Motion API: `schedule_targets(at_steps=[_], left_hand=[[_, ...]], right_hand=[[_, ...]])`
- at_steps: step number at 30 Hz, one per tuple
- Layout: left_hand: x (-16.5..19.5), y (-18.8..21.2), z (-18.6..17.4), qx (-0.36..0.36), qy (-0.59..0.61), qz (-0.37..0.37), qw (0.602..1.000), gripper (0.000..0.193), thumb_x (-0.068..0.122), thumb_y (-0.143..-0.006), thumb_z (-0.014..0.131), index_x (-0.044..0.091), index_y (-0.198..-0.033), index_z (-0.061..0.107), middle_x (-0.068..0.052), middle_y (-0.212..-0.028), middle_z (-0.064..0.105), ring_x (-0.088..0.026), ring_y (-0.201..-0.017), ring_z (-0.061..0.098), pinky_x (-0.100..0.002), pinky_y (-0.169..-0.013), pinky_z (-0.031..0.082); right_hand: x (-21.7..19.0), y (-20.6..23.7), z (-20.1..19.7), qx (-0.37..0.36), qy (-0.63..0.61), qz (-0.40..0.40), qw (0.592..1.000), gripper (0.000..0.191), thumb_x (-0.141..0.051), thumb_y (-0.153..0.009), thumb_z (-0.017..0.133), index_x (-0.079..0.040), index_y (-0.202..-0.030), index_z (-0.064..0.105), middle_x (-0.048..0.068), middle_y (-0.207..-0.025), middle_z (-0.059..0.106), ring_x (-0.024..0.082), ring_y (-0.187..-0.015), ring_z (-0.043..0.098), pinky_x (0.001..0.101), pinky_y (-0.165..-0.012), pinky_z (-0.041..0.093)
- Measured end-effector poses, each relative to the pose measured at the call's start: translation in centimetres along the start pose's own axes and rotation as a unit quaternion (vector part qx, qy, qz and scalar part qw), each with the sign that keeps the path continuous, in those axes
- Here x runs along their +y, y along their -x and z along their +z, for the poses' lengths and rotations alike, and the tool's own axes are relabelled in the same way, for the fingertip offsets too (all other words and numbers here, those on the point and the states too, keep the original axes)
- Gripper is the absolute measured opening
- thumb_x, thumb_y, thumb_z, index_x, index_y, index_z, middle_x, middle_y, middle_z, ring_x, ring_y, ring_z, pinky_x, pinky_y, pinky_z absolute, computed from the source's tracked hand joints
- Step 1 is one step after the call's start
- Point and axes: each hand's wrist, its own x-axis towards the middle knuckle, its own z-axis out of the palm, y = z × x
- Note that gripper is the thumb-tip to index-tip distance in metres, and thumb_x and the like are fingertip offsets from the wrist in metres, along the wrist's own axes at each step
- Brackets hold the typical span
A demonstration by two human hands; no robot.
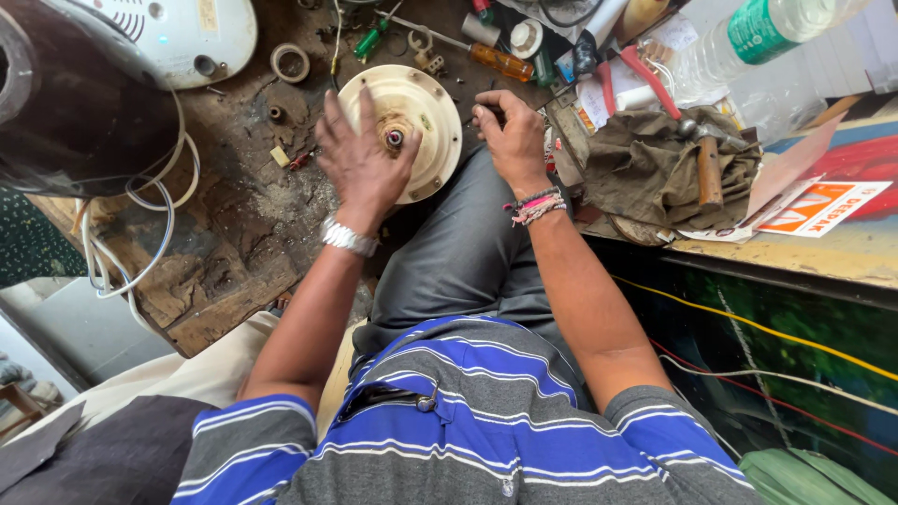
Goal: The person assembles a small electric motor by hand. They apply glue to the stator housing, insert the copper rotor, place a rubber ring, and secure the backplate using a hammer and screwdriver.
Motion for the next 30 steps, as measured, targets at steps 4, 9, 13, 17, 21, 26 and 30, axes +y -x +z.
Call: schedule_targets(at_steps=[4,9,13,17,21,26,30], left_hand=[[-4.6,1.1,-1.9,-0.013,0.176,0.018,0.984,0.099,0.039,-0.081,0.074,0.015,-0.163,0.024,-0.023,-0.163,0.023,-0.041,-0.15,0.025,-0.059,-0.118,0.032],[-7.9,-0.2,-2.6,-0.012,0.4,-0.086,0.912,0.046,0.027,-0.104,0.06,-0.002,-0.139,0.057,-0.018,-0.134,0.066,-0.025,-0.119,0.065,-0.037,-0.102,0.053],[-8.3,-0.9,-2.7,-0.029,0.389,-0.089,0.916,0.034,0.02,-0.101,0.064,-0.004,-0.125,0.068,-0.013,-0.108,0.076,-0.018,-0.094,0.069,-0.032,-0.086,0.057],[-8.6,-0.7,-2.2,-0.055,0.515,-0.089,0.851,0.034,0.01,-0.098,0.066,-0.004,-0.128,0.065,-0.011,-0.113,0.074,-0.015,-0.093,0.069,-0.031,-0.081,0.058],[-9.2,-0.4,-1.4,-0.043,0.557,-0.045,0.828,0.038,0.005,-0.097,0.067,-0.005,-0.133,0.062,-0.013,-0.122,0.072,-0.016,-0.107,0.069,-0.029,-0.096,0.057],[-9.4,-0.3,-1.1,-0.044,0.545,-0.039,0.836,0.039,0.006,-0.098,0.067,-0.005,-0.135,0.061,-0.013,-0.127,0.071,-0.016,-0.112,0.068,-0.028,-0.101,0.056],[-8.9,-0.1,-1.5,-0.033,0.517,-0.054,0.854,0.037,0.009,-0.1,0.067,-0.003,-0.134,0.063,-0.014,-0.124,0.072,-0.017,-0.108,0.069,-0.029,-0.096,0.057]], right_hand=[[1.5,-1.5,-0.2,-0.035,-0.089,0.125,0.988,0.019,-0.005,-0.096,0.063,0.003,-0.112,0.07,0.005,-0.089,0.073,0.01,-0.074,0.073,0.0237,-0.062,0.062],[2.3,-3.5,-0.3,-0.152,-0.144,0.228,0.951,0.021,-0.013,-0.096,0.073,0.005,-0.106,0.073,0.007,-0.087,0.074,0.011,-0.071,0.07,0.0239,-0.061,0.059],[2.3,-3.9,-0.4,-0.201,-0.125,0.225,0.945,0.022,-0.014,-0.093,0.076,0.004,-0.105,0.075,0.006,-0.085,0.075,0.01,-0.067,0.069,0.0235,-0.06,0.058],[2.3,-3.9,0.0,-0.192,-0.097,0.221,0.951,0.021,-0.014,-0.092,0.078,0.004,-0.101,0.077,0.006,-0.081,0.074,0.01,-0.061,0.067,0.0236,-0.055,0.057],[2.3,-3.9,0.4,-0.173,-0.089,0.231,0.953,0.02,-0.015,-0.093,0.077,0.004,-0.1,0.077,0.006,-0.08,0.074,0.009,-0.059,0.066,0.0233,-0.052,0.057],[2.2,-4.0,0.1,-0.182,-0.108,0.229,0.95,0.019,-0.011,-0.091,0.078,0.005,-0.101,0.077,0.007,-0.08,0.075,0.009,-0.059,0.067,0.023,-0.053,0.058],[1.9,-3.9,0.0,-0.184,-0.111,0.221,0.951,0.018,-0.01,-0.091,0.078,0.005,-0.101,0.077,0.008,-0.081,0.075,0.009,-0.058,0.067,0.0227,-0.053,0.057]])
